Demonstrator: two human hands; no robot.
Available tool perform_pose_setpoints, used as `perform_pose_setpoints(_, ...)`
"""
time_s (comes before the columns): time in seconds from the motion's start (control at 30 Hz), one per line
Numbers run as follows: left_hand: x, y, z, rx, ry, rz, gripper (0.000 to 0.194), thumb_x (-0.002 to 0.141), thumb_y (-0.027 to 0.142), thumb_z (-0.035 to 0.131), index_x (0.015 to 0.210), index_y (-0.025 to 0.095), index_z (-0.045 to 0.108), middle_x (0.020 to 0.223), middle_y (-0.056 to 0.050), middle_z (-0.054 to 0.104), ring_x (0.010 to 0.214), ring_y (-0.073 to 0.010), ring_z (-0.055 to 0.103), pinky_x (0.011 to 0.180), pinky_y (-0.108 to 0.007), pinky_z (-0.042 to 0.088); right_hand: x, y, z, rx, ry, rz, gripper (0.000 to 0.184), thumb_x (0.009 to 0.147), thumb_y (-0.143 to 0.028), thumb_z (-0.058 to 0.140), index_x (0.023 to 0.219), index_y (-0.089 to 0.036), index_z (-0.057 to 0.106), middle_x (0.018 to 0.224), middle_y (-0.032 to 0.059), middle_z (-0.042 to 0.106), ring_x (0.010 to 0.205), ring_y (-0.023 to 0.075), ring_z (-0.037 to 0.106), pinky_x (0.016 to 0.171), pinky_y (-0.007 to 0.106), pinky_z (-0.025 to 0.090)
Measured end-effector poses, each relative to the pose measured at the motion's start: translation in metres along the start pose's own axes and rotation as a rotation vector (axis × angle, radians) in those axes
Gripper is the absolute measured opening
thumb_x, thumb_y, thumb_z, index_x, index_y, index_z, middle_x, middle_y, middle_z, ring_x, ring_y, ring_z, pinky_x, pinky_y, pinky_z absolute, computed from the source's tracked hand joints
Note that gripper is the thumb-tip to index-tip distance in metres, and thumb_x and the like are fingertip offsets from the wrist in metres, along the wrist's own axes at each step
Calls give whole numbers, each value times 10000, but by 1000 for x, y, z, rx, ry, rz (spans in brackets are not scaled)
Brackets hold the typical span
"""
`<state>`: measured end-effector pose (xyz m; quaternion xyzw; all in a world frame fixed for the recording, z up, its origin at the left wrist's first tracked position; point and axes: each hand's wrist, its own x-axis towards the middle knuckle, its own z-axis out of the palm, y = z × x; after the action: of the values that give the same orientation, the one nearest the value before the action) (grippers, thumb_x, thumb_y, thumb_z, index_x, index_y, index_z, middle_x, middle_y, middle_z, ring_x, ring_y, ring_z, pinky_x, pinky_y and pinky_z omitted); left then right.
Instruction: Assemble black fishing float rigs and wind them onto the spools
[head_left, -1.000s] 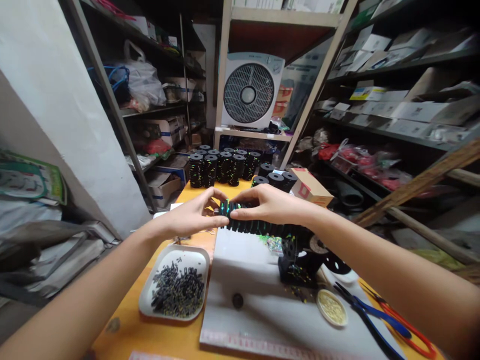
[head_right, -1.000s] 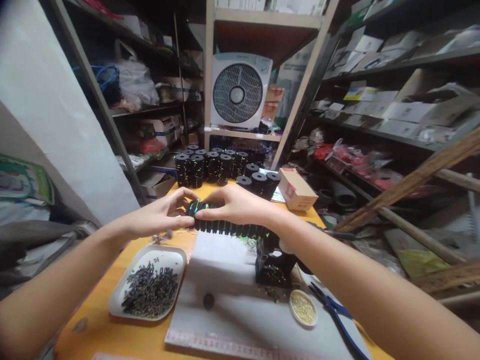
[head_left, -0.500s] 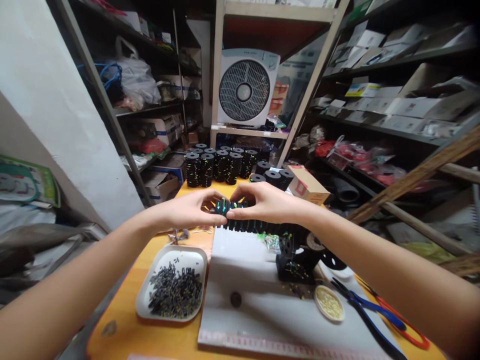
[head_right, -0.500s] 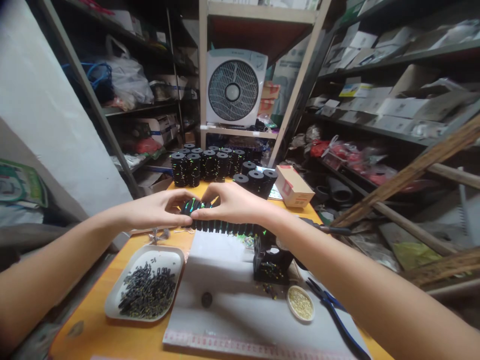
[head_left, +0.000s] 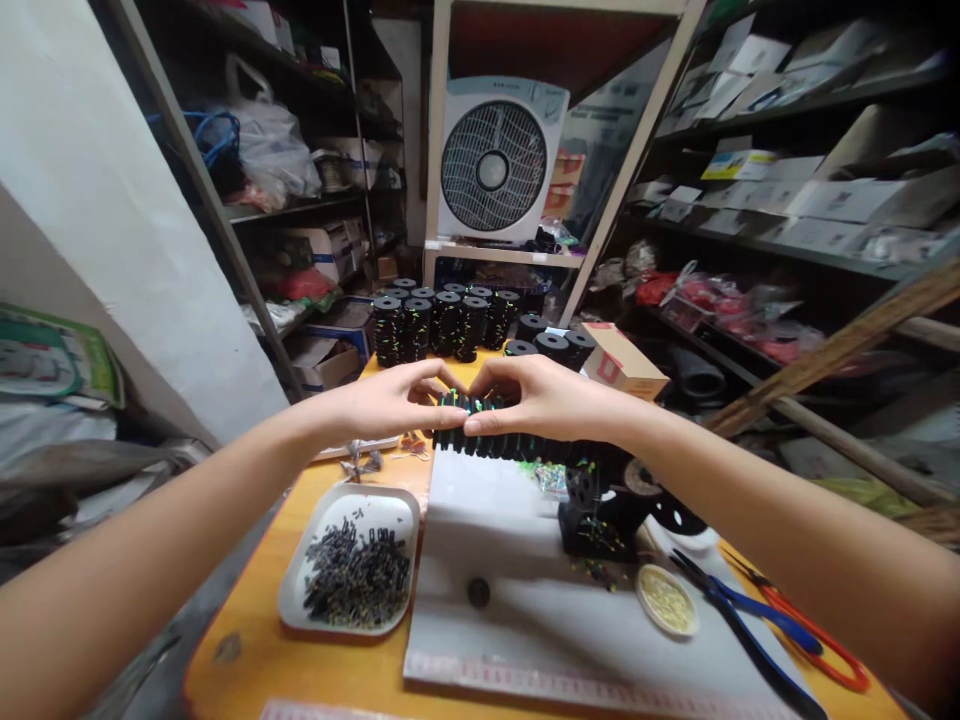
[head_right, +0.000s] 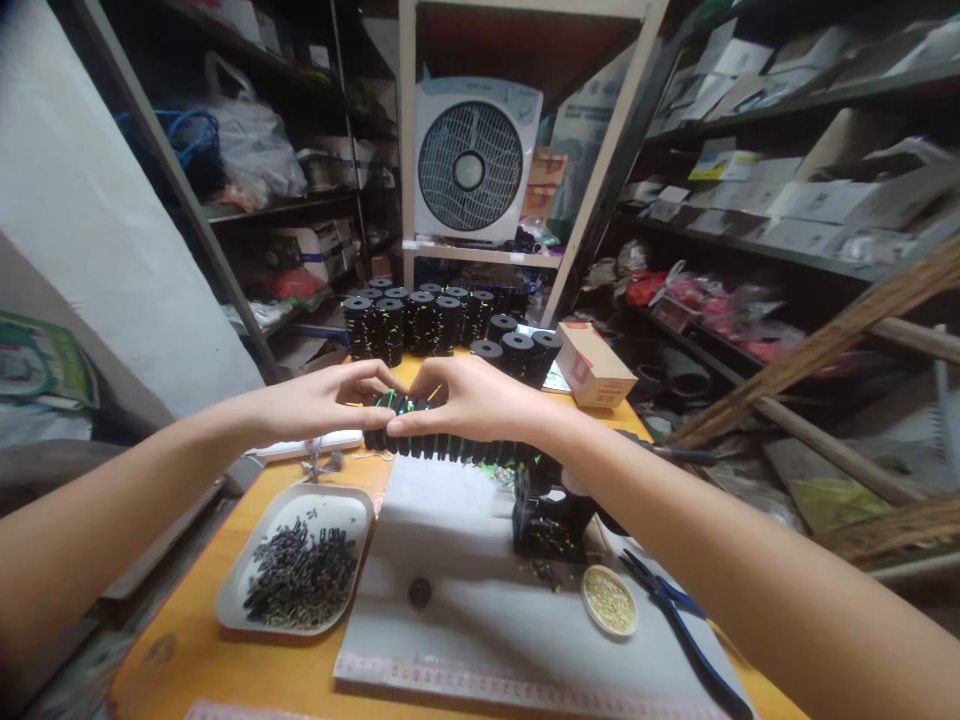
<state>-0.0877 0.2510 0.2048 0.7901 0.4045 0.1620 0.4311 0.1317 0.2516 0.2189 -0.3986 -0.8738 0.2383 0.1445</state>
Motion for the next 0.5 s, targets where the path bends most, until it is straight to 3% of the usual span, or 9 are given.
perform_pose_setpoints(0.1,1,-1,1,-2,4,5,432,787,495,636,1098,220,519,929,-33,646,887,-215,602,733,-322,476,0,1,0,-1,32,4,472,872,-615,459,914,-172,617,857,37,637,769,176,559,655,279,404)
perform_pose_setpoints(0.2,1,1,1,17,-17,-5,443,786,516,631,1106,237,504,928,-20,609,838,-201,595,703,-313,477,1,4,0,-27,87,20,368,964,-413,327,893,-170,593,905,50,632,828,180,563,731,293,410)
perform_pose_setpoints(0.33,4,7,1,55,-59,-31,433,835,589,514,1096,246,476,1046,-31,569,797,-177,592,678,-311,479,4,7,3,-54,119,38,170,862,-163,399,879,-172,568,930,53,647,861,176,574,768,282,412)
perform_pose_setpoints(0.5,12,11,1,193,-3,-25,479,794,605,562,1097,236,532,1014,-29,602,833,-184,563,674,-286,453,5,7,5,-105,135,73,139,817,-128,423,868,-174,544,910,68,659,821,181,583,736,280,417)
